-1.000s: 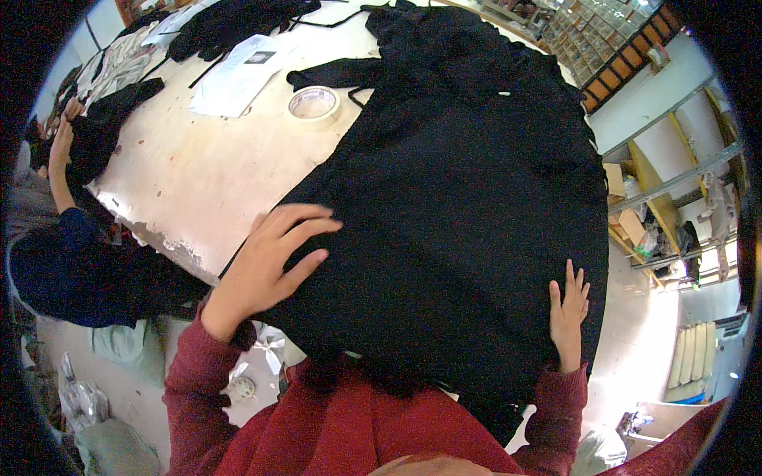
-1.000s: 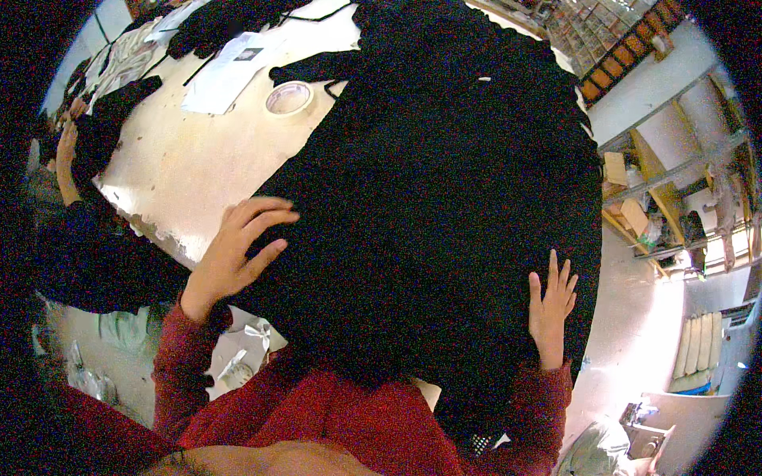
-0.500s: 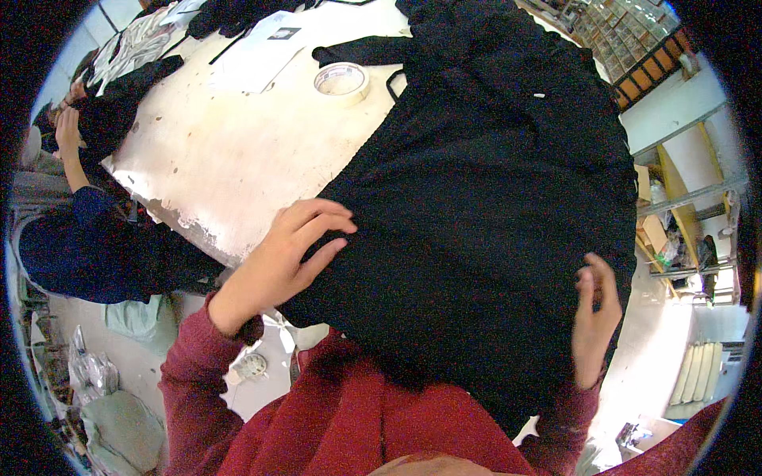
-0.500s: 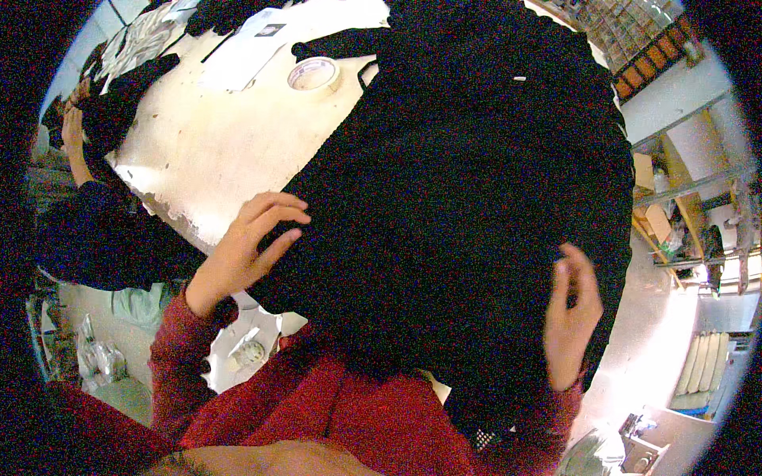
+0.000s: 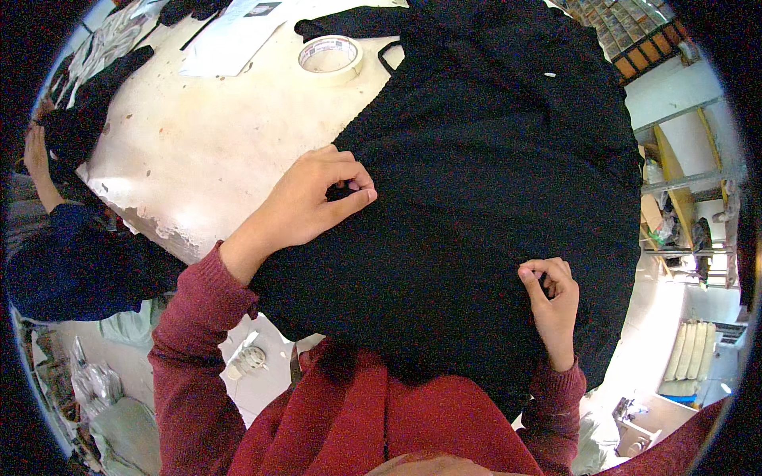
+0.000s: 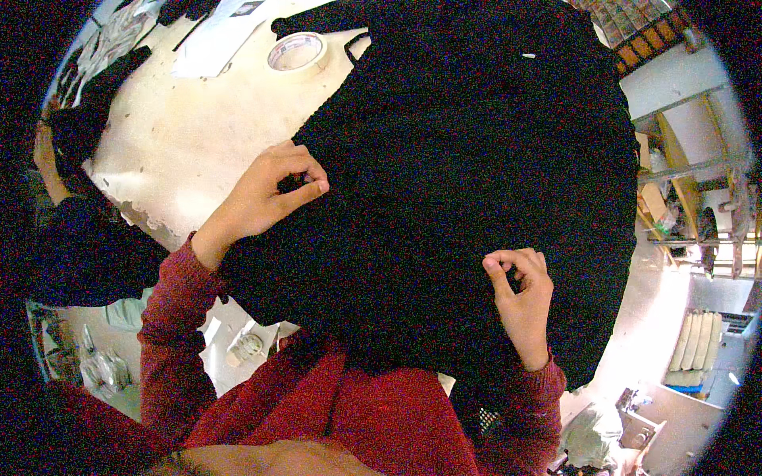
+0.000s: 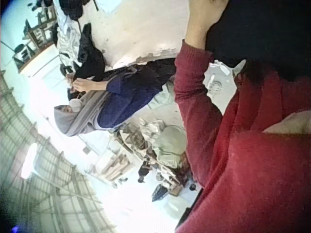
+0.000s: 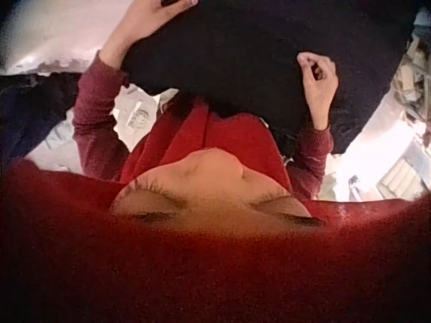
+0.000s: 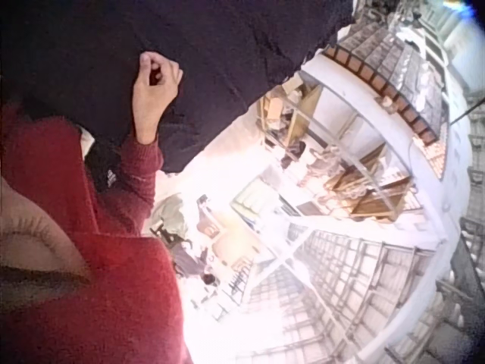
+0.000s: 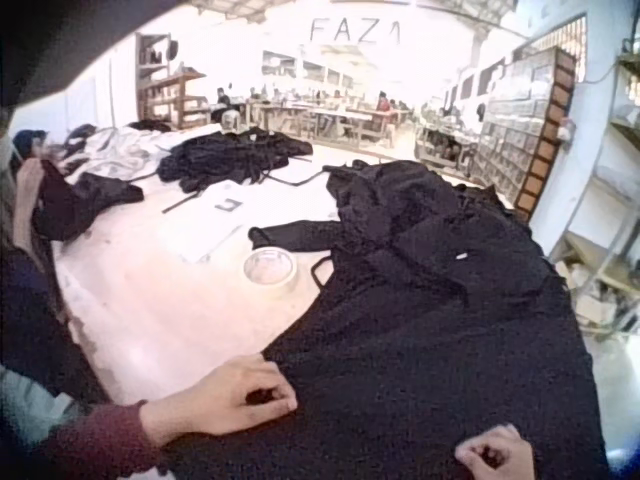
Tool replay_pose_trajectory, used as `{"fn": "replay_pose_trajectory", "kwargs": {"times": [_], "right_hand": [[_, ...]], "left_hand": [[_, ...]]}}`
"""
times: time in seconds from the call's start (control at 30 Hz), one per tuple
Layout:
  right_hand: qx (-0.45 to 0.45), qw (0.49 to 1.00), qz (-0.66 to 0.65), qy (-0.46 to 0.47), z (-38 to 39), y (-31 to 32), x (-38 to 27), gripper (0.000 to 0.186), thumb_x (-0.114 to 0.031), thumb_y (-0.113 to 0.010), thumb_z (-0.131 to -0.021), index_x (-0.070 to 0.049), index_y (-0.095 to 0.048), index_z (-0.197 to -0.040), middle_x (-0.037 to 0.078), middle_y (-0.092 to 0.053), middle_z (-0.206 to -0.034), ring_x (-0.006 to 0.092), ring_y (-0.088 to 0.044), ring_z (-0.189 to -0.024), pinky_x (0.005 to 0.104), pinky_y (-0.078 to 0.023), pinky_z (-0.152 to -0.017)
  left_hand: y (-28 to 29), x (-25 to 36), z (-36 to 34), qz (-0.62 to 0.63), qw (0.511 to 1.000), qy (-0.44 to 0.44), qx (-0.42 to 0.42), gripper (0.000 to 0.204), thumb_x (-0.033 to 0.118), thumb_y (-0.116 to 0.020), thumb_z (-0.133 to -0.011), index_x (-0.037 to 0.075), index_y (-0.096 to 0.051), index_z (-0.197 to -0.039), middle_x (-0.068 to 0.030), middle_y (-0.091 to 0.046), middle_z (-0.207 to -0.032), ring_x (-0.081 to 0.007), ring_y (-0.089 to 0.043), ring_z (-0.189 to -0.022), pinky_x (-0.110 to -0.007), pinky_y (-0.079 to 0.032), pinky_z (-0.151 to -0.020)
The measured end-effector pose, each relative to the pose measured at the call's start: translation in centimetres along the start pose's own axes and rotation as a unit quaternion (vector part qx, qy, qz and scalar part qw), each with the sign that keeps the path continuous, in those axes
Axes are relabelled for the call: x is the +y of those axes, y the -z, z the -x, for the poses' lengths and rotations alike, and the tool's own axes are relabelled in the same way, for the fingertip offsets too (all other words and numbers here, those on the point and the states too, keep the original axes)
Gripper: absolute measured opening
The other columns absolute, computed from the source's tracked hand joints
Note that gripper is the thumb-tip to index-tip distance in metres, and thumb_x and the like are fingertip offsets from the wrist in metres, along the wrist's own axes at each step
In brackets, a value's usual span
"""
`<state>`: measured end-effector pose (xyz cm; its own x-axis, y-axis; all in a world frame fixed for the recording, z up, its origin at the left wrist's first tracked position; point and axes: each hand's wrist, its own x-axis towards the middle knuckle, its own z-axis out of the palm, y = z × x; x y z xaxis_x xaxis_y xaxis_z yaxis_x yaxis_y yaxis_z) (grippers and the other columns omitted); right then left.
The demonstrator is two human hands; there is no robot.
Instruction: The person applies small pieces of white tape to the inside of a black garment, smoothing each piece by hand. They repeatedly lift, turn, and press the fabric to secure the tape, then fold the garment and place it on the table.
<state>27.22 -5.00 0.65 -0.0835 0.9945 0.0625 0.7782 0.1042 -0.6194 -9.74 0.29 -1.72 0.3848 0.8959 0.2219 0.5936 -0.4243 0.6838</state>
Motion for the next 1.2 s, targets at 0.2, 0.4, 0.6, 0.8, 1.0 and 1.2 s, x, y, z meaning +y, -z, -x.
{"fn": "replay_pose_trajectory", "kwargs": {"times": [0.2, 0.4, 0.6, 0.8, 1.0, 1.2], "right_hand": [[0.06, 0.998, 0.005, -0.023, 0.4, -0.9, 0.1, 0.012, -0.008, -0.076, -0.081, -0.008, -0.071, -0.092, 0.002, -0.059, -0.082, 0.0144, -0.052, -0.079, 0.0268, -0.041, -0.068], [0.095, 0.983, 0.122, 0.096, 2.4, -1.1, 1.3, 0.026, -0.004, -0.065, -0.089, -0.01, -0.069, -0.114, 0.009, -0.062, -0.116, 0.0267, -0.056, -0.11, 0.0361, -0.044, -0.096], [0.001, 0.958, 0.281, 0.063, 5.3, 2.6, 3.8, 0.037, -0.007, -0.056, -0.096, -0.009, -0.058, -0.133, 0.012, -0.049, -0.146, 0.0325, -0.041, -0.139, 0.042, -0.033, -0.113], [0.083, 0.99, 0.106, 0.045, 7.7, 4.9, 6.7, 0.037, -0.007, -0.069, -0.086, -0.011, -0.065, -0.122, 0.009, -0.059, -0.132, 0.0297, -0.05, -0.13, 0.0414, -0.038, -0.109], [0.122, 0.975, 0.155, 0.101, 7.3, 4.2, 4.0, 0.038, -0.011, -0.074, -0.082, -0.012, -0.067, -0.118, 0.007, -0.063, -0.121, 0.0276, -0.055, -0.113, 0.04, -0.041, -0.098], [0.069, 0.987, 0.116, 0.082, 7.3, 2.0, 2.4, 0.04, -0.004, -0.076, -0.078, -0.007, -0.068, -0.117, 0.01, -0.064, -0.109, 0.0268, -0.059, -0.105, 0.0382, -0.045, -0.092]], "left_hand": [[-0.3, 1.4, 0.2, -0.1, 0.989, 0.086, 0.071, 0.01, 0.023, -0.073, -0.083, 0.015, -0.067, -0.085, 0.0013, -0.057, -0.082, -0.0191, -0.051, -0.09, -0.04, -0.029, -0.086], [-0.3, 1.2, 0.3, -0.132, 0.982, 0.111, 0.077, 0.018, 0.022, -0.074, -0.083, 0.018, -0.063, -0.096, 0.0039, -0.055, -0.086, -0.0189, -0.047, -0.095, -0.04, -0.027, -0.089], [0.7, 0.7, 0.6, -0.154, 0.982, 0.092, 0.051, 0.013, 0.023, -0.074, -0.083, 0.018, -0.066, -0.092, 0.0048, -0.057, -0.087, -0.0187, -0.049, -0.095, -0.039, -0.026, -0.094], [1.6, 0.9, 0.9, -0.196, 0.98, -0.013, 0.041, 0.017, 0.012, -0.074, -0.08, 0.017, -0.068, -0.096, 0.002, -0.062, -0.101, -0.0207, -0.05, -0.107, -0.039, -0.025, -0.101], [-0.4, 5.8, 0.0, -0.187, 0.977, -0.098, -0.017, 0.023, 0.007, -0.071, -0.081, 0.013, -0.069, -0.104, -0.0038, -0.062, -0.111, -0.025, -0.054, -0.109, -0.039, -0.035, -0.098], [-3.9, 7.3, -1.2, -0.078, 0.984, -0.13, -0.095, 0.03, 0.004, -0.069, -0.082, 0.009, -0.068, -0.111, -0.0061, -0.062, -0.107, -0.0258, -0.057, -0.099, -0.036, -0.048, -0.086]]}}
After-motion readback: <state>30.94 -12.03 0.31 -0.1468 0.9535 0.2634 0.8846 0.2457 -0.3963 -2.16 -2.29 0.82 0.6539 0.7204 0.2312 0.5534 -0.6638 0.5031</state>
